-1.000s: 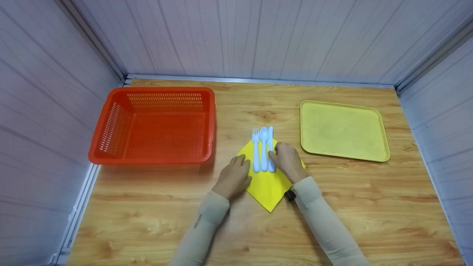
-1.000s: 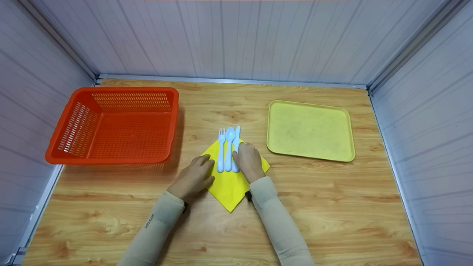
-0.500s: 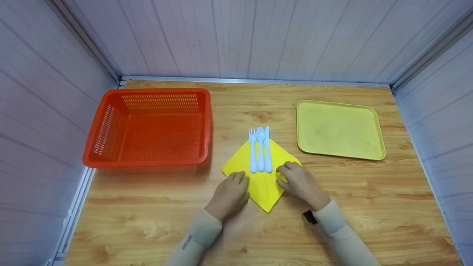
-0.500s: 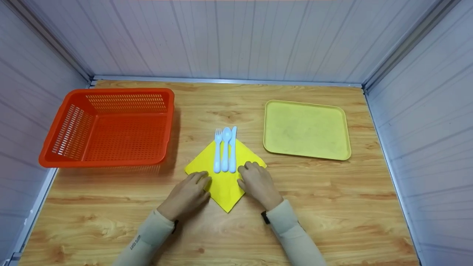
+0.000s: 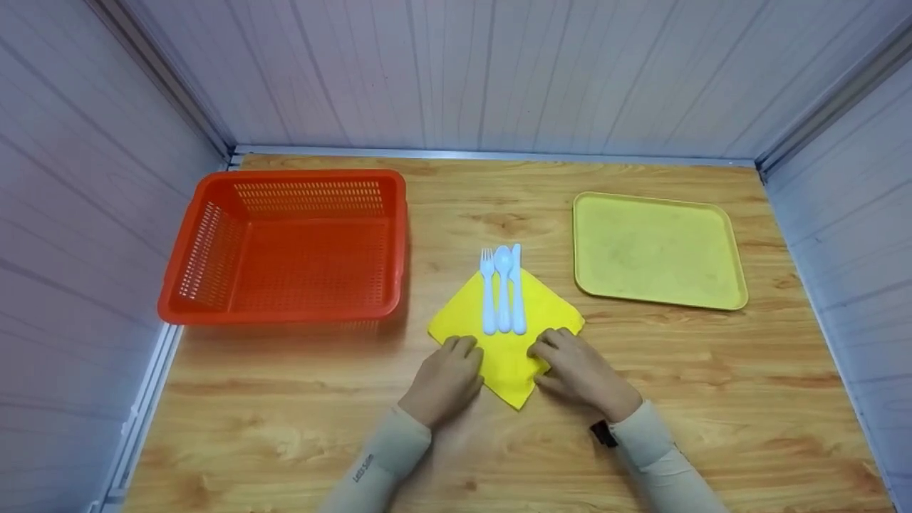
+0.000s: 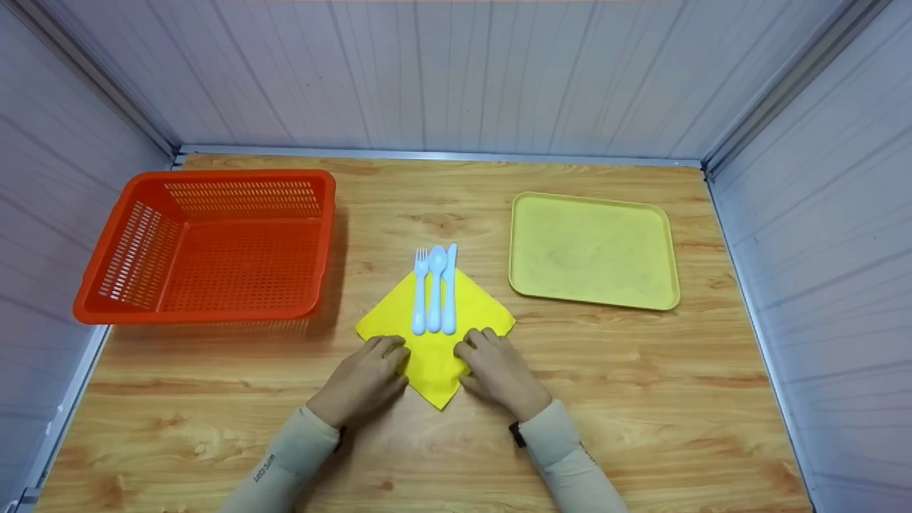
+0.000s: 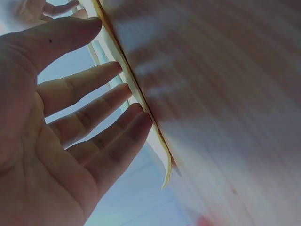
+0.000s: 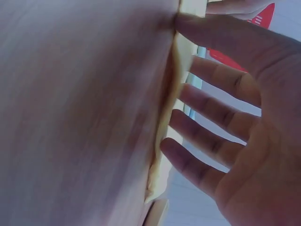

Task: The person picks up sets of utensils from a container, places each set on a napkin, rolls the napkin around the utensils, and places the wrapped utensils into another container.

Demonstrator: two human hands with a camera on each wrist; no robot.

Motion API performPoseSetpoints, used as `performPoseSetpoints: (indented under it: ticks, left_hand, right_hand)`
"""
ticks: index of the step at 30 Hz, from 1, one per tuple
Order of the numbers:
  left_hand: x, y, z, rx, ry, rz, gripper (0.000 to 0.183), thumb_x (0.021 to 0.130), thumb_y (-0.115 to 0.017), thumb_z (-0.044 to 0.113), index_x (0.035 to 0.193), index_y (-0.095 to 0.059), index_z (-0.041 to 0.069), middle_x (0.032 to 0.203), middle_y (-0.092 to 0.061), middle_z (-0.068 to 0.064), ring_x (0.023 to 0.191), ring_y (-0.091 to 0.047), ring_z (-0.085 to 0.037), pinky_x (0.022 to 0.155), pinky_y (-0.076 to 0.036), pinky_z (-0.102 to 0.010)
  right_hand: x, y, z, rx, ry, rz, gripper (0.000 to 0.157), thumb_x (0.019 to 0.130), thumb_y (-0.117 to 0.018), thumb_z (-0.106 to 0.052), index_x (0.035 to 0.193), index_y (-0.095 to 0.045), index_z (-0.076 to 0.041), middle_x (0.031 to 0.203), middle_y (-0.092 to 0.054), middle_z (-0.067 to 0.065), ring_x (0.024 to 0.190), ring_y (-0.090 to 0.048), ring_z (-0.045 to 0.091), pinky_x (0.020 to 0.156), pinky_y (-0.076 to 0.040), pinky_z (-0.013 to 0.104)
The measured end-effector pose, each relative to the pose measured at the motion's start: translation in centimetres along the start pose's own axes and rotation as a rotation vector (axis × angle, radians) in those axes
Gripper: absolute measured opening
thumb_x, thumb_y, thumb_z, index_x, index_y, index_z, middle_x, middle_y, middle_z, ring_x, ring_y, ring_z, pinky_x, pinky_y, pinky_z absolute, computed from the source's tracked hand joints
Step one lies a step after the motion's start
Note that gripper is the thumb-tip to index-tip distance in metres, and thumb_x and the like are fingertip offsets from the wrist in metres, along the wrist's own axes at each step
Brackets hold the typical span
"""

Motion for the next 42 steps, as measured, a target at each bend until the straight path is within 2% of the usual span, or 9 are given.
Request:
performPoseSetpoints:
  ticks: [6, 12, 18, 21, 24, 27, 30, 35, 42]
  left_hand:
    - [0.0, 0.0, -0.1, -0.036, 0.000, 0.027, 0.016, 0.085, -0.069, 0.014, 0.098, -0.064, 0.005, 0.100, -0.062, -0.009, 0.088, -0.060, -0.025, 0.072, -0.055, -0.035]
    - [0.6, 0.5, -0.5, -0.011, 0.010, 0.061, 0.006, 0.090, -0.063, 0.010, 0.094, -0.063, 0.005, 0.091, -0.061, -0.008, 0.079, -0.060, -0.023, 0.064, -0.054, -0.033]
    - [1.4, 1.0, -1.5, -0.059, 0.056, 0.037, 0.017, 0.095, -0.057, 0.010, 0.078, -0.056, 0.009, 0.068, -0.050, -0.002, 0.058, -0.049, -0.018, 0.048, -0.044, -0.030]
    - [1.9, 1.1, -2.0, -0.095, 0.079, 0.021, 0.019, 0.097, -0.054, 0.012, 0.078, -0.054, 0.010, 0.061, -0.041, 0.001, 0.052, -0.044, -0.016, 0.044, -0.041, -0.030]
    - [2.6, 1.2, -2.6, -0.122, 0.098, 0.016, 0.021, 0.101, -0.050, 0.014, 0.081, -0.053, 0.010, 0.059, -0.038, 0.001, 0.050, -0.042, -0.016, 0.043, -0.040, -0.031]
    - [3.3, 1.2, -3.1, -0.154, 0.128, 0.000, 0.022, 0.104, -0.047, 0.018, 0.084, -0.053, 0.010, 0.059, -0.038, 0.001, 0.051, -0.043, -0.017, 0.046, -0.040, -0.033]
    - [3.9, 1.2, -3.7, -0.181, 0.176, -0.030, 0.023, 0.105, -0.045, 0.022, 0.086, -0.053, 0.010, 0.060, -0.041, 0.000, 0.052, -0.046, -0.020, 0.047, -0.042, -0.035]
    - [4.7, 1.0, -4.6, -0.236, 0.282, -0.100, 0.023, 0.104, -0.047, 0.025, 0.088, -0.053, 0.010, 0.063, -0.046, -0.003, 0.055, -0.050, -0.023, 0.051, -0.045, -0.039]
    - [5.3, 0.5, -5.3, -0.292, 0.388, -0.216, 0.018, 0.100, -0.056, 0.024, 0.098, -0.059, 0.006, 0.074, -0.053, -0.006, 0.066, -0.055, -0.024, 0.062, -0.050, -0.039]
  right_hand:
    - [0.0, -0.2, 0.3, 0.012, -0.012, 0.039, 0.018, 0.085, -0.080, -0.015, 0.097, -0.069, -0.009, 0.094, -0.062, 0.003, 0.083, -0.058, 0.022, 0.073, -0.051, 0.037]
    - [0.2, 0.5, 0.9, 0.083, -0.040, 0.068, 0.014, 0.092, -0.074, -0.019, 0.101, -0.070, -0.008, 0.092, -0.064, 0.003, 0.081, -0.058, 0.019, 0.072, -0.051, 0.036]
    - [-0.2, 1.2, 1.8, 0.215, -0.079, 0.057, 0.029, 0.093, -0.073, -0.030, 0.113, -0.068, -0.010, 0.104, -0.064, 0.001, 0.093, -0.058, 0.016, 0.082, -0.051, 0.038]
    - [-0.4, 1.5, 2.2, 0.265, -0.067, 0.047, 0.046, 0.088, -0.078, -0.038, 0.122, -0.066, -0.010, 0.111, -0.063, 0.000, 0.100, -0.057, 0.015, 0.088, -0.049, 0.040]
    - [-0.2, 1.7, 2.6, 0.268, -0.081, 0.042, 0.049, 0.086, -0.080, -0.034, 0.125, -0.066, -0.008, 0.113, -0.064, 0.001, 0.101, -0.058, 0.017, 0.088, -0.050, 0.042]
    - [0.5, 1.8, 3.2, 0.231, -0.144, 0.039, 0.031, 0.091, -0.076, -0.025, 0.116, -0.070, -0.008, 0.106, -0.067, 0.003, 0.094, -0.061, 0.018, 0.083, -0.053, 0.042]
    - [1.5, 1.7, 3.9, 0.224, -0.229, 0.030, 0.011, 0.096, -0.069, -0.020, 0.098, -0.070, -0.009, 0.090, -0.066, 0.001, 0.078, -0.058, 0.015, 0.070, -0.051, 0.038]
    - [2.7, 1.5, 5.1, 0.273, -0.315, 0.011, 0.023, 0.099, -0.065, -0.021, 0.079, -0.058, -0.014, 0.067, -0.046, -0.004, 0.060, -0.041, 0.012, 0.057, -0.039, 0.030]
    - [3.7, 1.0, 5.9, 0.259, -0.360, 0.015, 0.031, 0.100, -0.063, -0.021, 0.074, -0.049, -0.014, 0.062, -0.032, -0.005, 0.055, -0.032, 0.010, 0.053, -0.032, 0.028]
Point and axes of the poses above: each hand's wrist, its own x-axis towards the middle knuckle, its own y-axis out of the back of the hand, z = x × y, the point moved 3 cm from there along x, towards the middle knuckle
